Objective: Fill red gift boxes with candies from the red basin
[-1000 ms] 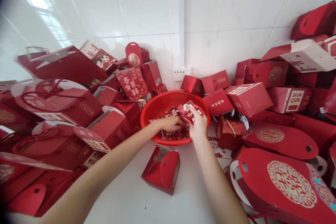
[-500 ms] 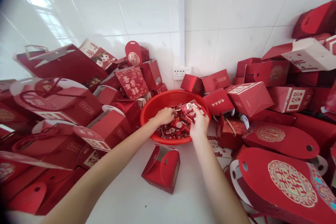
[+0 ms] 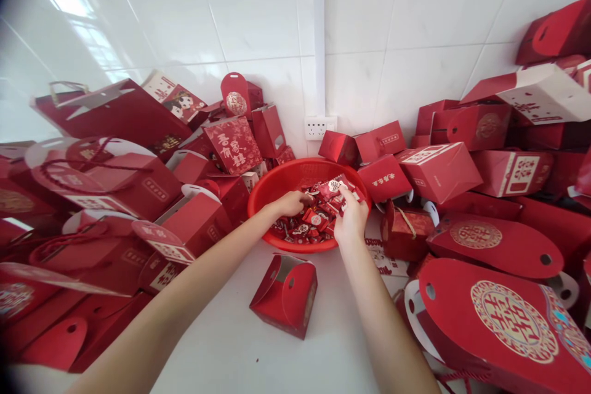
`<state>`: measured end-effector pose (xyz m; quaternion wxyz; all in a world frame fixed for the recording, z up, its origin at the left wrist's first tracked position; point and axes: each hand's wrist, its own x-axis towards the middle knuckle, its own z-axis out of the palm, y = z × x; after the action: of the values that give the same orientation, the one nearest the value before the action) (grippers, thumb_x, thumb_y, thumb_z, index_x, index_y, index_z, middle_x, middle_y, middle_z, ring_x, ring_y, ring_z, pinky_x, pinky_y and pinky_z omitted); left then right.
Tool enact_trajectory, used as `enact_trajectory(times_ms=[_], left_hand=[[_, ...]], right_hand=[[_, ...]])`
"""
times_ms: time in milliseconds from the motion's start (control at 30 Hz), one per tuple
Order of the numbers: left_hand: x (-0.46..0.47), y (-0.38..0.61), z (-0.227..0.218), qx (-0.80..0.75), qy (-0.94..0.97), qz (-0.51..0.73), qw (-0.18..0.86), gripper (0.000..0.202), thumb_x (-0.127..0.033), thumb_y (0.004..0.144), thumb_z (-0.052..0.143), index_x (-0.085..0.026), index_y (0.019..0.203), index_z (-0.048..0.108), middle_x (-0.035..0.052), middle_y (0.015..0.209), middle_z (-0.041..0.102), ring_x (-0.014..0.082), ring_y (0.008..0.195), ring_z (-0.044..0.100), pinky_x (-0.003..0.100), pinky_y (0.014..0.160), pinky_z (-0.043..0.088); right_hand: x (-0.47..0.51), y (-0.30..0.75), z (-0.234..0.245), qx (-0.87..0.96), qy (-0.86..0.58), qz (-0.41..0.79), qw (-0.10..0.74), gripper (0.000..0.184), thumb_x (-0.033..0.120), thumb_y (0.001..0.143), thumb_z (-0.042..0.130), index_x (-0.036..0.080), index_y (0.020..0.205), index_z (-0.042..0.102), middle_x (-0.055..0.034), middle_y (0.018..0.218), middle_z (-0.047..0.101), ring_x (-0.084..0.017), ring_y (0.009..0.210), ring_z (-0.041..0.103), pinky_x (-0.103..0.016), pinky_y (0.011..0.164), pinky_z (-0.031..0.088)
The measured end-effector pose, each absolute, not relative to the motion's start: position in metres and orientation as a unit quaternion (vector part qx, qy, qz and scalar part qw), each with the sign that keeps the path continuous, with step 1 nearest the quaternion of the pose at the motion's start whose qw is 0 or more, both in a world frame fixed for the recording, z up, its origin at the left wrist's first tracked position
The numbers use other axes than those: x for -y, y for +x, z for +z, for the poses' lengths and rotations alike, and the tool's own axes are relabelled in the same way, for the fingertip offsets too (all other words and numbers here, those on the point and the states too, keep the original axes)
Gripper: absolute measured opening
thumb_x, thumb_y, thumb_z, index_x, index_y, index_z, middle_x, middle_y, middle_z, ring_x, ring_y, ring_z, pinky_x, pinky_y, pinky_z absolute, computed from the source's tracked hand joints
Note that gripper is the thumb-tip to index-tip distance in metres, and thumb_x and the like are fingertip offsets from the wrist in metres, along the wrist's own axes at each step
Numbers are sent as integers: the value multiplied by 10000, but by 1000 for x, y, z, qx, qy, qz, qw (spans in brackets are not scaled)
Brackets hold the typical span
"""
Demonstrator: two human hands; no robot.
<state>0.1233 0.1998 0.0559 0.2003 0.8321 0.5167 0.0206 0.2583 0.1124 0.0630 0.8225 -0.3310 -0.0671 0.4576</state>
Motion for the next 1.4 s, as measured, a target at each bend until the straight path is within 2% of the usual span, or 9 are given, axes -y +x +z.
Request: enact_trajectory(times_ms=[100,267,467,700,800,900,1000,1200,1400], left_hand=[[-198,123,56,-509,838,-2,198,512,-14,771,569,-265,1180,747,2,1210,757,186,1147,685,215,996,488],[-199,123,53,-536,824,-7,183,542,-44,682,684,-250,1180,737,71,1154,759,283,1101,699,322,943,538],[-199,123,54,-545,806,85,216,186,-88,640,760,-164,809,768,110,870,765,309,913,722,372,852,551],[-179,118,74,-466,753,346,311,339,-289,838,677,-133,1139,691,73,933,737,184,838,689,296,794,544],[-156,113,76,-357,649,482,467,326,-338,736,788,-146,981,691,29,875,709,137,765,657,259,759,529],[-134,109,78,-279,559,540,565,374,-327,597,905,-158,803,643,-18,765,670,99,685,611,220,700,503],[-121,107,81,-261,511,563,595,413,-301,537,944,-160,723,603,-34,719,666,82,662,601,197,676,488],[-114,101,88,-257,427,598,627,466,-255,455,974,-158,848,743,-12,768,721,91,711,646,199,717,503],[-102,97,97,-247,411,594,646,376,-272,514,961,-153,779,722,-20,742,709,84,684,645,186,679,514]], right_hand=[[-112,258,63,66,-332,460,820,162,91,580,743,180,705,690,29,636,743,-164,600,718,-255,540,590],[-111,258,65,75,-334,460,820,160,89,568,733,179,694,694,29,625,734,-162,638,721,-256,601,602],[-111,259,63,85,-338,470,811,213,121,544,759,184,741,707,29,660,750,-165,653,722,-246,574,583],[-116,259,58,128,-322,443,827,225,152,526,788,192,739,729,12,725,776,-190,731,740,-300,716,614],[-115,256,56,164,-333,434,821,216,182,528,803,187,734,737,0,736,783,-207,735,742,-320,723,610],[-111,253,58,214,-343,451,796,238,234,537,822,171,756,753,-23,745,788,-220,704,737,-343,708,605],[-108,250,61,245,-350,455,781,260,270,543,839,161,765,757,-34,729,784,-223,676,728,-347,684,597],[-101,250,68,240,-381,418,789,249,273,552,848,176,756,742,-19,745,779,-215,715,726,-337,711,584],[-78,236,79,429,-365,395,726,288,372,752,812,210,985,765,-43,928,789,-243,886,731,-379,836,579]])
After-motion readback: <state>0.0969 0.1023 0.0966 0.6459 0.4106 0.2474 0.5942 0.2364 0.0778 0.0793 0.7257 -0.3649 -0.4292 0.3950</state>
